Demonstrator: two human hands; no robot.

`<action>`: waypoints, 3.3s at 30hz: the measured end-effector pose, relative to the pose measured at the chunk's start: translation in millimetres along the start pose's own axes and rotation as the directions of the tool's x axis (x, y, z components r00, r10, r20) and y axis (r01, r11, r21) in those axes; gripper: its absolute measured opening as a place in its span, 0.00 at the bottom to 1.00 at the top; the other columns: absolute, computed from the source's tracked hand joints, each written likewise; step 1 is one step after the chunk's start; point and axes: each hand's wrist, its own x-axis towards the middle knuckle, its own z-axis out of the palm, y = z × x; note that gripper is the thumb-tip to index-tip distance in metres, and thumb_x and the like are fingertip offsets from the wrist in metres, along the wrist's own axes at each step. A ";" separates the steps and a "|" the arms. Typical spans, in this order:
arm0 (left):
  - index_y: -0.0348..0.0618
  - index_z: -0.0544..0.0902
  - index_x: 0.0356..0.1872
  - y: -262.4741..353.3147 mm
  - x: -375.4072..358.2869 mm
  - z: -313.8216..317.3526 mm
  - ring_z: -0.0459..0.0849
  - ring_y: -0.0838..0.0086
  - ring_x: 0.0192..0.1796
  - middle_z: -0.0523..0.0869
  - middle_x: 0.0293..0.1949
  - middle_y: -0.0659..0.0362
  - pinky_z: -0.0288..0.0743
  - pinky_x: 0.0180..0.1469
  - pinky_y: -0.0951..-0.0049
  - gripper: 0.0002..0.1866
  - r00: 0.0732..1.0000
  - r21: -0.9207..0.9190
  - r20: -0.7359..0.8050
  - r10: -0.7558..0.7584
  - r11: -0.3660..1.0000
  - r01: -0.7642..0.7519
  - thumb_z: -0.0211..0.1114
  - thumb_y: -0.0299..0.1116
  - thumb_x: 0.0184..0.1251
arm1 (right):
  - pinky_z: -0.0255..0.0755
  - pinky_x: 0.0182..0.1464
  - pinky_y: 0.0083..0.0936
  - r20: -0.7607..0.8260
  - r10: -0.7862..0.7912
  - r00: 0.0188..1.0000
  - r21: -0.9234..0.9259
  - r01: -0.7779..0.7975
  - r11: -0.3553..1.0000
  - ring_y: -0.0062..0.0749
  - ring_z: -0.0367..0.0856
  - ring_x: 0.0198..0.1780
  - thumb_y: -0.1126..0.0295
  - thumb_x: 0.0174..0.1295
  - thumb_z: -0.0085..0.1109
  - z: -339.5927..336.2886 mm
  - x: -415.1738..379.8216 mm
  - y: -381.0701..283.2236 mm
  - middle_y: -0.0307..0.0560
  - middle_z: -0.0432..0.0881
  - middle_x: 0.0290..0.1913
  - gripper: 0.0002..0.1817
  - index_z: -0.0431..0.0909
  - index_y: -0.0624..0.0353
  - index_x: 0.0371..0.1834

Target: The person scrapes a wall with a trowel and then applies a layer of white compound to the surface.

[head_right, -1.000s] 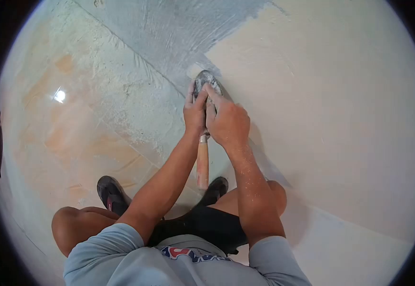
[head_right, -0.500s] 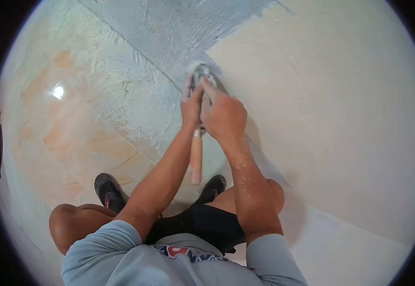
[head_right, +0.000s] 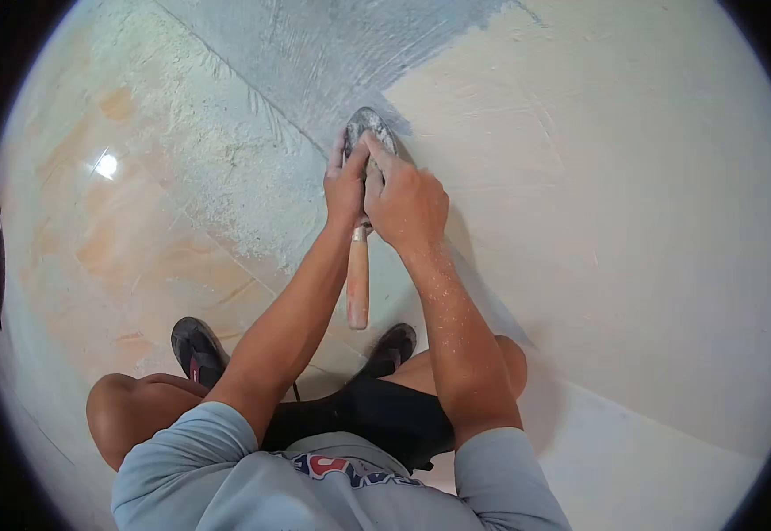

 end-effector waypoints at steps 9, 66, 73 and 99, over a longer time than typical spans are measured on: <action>0.35 0.69 0.77 -11.9 -18.0 1.1 0.84 0.74 0.52 0.86 0.56 0.52 0.79 0.56 0.74 0.35 1.000 0.140 -0.008 -0.024 0.990 0.025 0.71 0.30 0.70 | 0.80 0.48 0.53 -0.041 -0.006 0.999 -0.048 0.004 0.999 0.64 0.86 0.43 0.60 0.70 0.56 -8.3 -15.8 9.8 0.59 0.88 0.43 0.24 0.81 0.36 0.70; 0.37 0.64 0.80 -37.8 -73.8 21.9 0.83 0.81 0.40 0.87 0.52 0.56 0.79 0.41 0.79 0.35 0.992 0.063 0.120 -0.051 0.997 0.043 0.66 0.28 0.76 | 0.81 0.48 0.46 -0.131 -0.010 0.991 -0.009 0.008 1.000 0.61 0.86 0.45 0.66 0.67 0.61 -35.4 -69.8 42.5 0.58 0.88 0.49 0.24 0.82 0.40 0.68; 0.42 0.63 0.80 -35.5 -64.7 16.7 0.84 0.77 0.46 0.86 0.52 0.58 0.82 0.48 0.74 0.34 0.984 0.112 0.153 -0.089 0.991 0.073 0.64 0.31 0.78 | 0.80 0.49 0.48 -0.074 0.051 0.996 -0.035 -0.054 0.998 0.62 0.86 0.45 0.66 0.68 0.59 -30.3 -63.3 43.2 0.59 0.88 0.50 0.24 0.81 0.40 0.69; 0.31 0.68 0.76 -43.2 -71.6 28.1 0.83 0.75 0.51 0.85 0.56 0.53 0.80 0.53 0.74 0.33 0.998 0.199 0.038 0.051 0.978 -0.057 0.69 0.30 0.75 | 0.81 0.54 0.42 -0.078 -0.020 0.997 0.108 0.028 0.994 0.59 0.86 0.52 0.67 0.68 0.61 -37.9 -65.2 55.3 0.63 0.86 0.52 0.24 0.82 0.43 0.68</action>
